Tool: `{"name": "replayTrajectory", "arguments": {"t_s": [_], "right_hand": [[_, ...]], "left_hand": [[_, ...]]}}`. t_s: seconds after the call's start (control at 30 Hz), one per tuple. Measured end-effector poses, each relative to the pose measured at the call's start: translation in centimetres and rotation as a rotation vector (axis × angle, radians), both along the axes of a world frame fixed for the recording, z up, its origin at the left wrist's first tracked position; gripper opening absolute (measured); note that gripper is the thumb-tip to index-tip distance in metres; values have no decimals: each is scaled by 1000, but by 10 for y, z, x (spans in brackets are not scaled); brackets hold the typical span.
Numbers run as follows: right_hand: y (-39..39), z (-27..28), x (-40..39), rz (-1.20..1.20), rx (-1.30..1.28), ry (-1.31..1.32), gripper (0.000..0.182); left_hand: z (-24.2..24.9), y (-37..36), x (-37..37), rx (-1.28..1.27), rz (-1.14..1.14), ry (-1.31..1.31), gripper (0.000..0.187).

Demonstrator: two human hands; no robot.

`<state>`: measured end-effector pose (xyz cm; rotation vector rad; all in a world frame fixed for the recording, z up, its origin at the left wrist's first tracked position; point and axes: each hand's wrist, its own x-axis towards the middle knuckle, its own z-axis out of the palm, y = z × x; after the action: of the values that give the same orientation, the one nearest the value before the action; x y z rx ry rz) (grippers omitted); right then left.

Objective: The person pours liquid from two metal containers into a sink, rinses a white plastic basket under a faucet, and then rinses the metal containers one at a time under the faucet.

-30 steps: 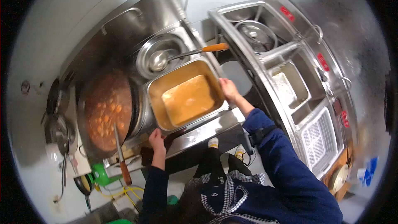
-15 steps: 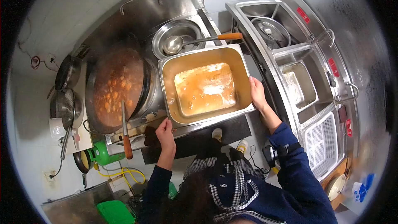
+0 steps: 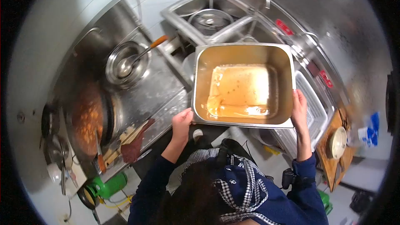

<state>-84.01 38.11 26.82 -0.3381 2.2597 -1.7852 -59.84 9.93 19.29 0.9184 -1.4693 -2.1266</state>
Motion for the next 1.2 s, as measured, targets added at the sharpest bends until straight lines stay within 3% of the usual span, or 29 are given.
{"name": "replayTrajectory", "arguments": {"t_s": [0.2,0.47,0.6,0.73,0.83,0.87,0.9,0.97,1.07,1.2], "right_hand": [[133,6,-36,-210,214,37,29],[197,13,-78,-304,340,12,25],[200,20,-90,-363,306,-80,22],[207,27,-97,-401,395,-80,15],[207,28,-98,-402,337,-64,13],[203,36,-96,-409,312,-135,15],[203,35,-93,-448,297,-138,16],[211,37,-91,-436,300,-218,21],[197,39,-78,-641,391,-217,27],[183,49,-70,-673,381,-243,33]], "left_hand": [[-27,93,-95,157,-399,9,21],[-66,160,-170,266,-576,-152,23],[-62,150,-207,108,-744,-234,26],[-50,122,-250,138,-990,-297,27],[-82,96,-295,280,-1031,-286,25],[-112,84,-316,505,-830,-301,26],[-130,75,-337,274,-729,-358,23],[-172,52,-384,287,-649,-565,25],[-226,33,-436,395,-349,-822,26],[-302,7,-445,503,-433,-753,37]]}}
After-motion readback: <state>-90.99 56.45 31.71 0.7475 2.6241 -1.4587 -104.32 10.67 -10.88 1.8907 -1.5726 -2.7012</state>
